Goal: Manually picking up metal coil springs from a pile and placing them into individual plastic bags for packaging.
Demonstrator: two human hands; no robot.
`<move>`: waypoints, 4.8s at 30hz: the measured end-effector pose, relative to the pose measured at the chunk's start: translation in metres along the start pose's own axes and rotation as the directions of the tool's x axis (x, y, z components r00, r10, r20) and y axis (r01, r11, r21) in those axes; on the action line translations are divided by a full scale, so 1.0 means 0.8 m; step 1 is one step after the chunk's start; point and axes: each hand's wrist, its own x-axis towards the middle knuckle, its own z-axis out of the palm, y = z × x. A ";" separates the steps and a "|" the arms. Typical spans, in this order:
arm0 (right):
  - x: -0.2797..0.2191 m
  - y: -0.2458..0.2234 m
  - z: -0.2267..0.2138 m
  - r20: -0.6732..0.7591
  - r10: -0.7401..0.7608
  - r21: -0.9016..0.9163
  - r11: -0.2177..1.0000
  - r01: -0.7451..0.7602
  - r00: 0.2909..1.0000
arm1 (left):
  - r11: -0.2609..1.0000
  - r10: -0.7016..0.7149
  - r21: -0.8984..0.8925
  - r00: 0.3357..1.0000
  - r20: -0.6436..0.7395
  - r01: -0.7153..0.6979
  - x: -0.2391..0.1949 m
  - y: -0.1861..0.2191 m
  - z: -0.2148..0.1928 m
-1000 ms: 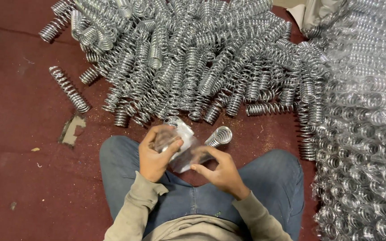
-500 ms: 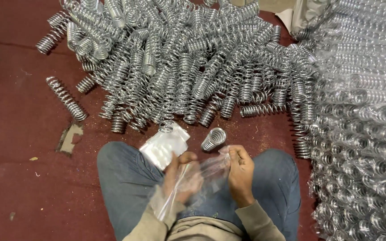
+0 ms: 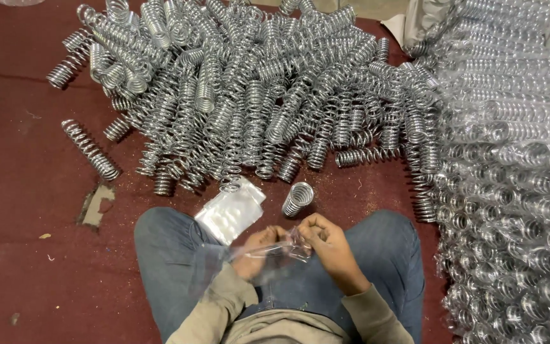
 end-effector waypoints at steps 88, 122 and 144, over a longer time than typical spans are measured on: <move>0.000 -0.038 -0.020 0.172 -0.668 -0.876 0.232 0.422 0.724 | 0.638 0.677 0.481 0.736 0.022 -0.602 0.119 -0.021 0.044; 0.013 -0.051 -0.021 -0.146 -0.062 -0.864 0.495 -0.097 0.987 | 0.599 0.711 0.563 0.702 -0.046 -0.570 0.076 0.013 0.076; 0.045 -0.164 -0.155 -0.405 -0.192 -0.620 0.776 -0.114 0.894 | 0.611 0.546 0.776 0.793 -0.271 -0.156 -0.013 -0.028 -0.064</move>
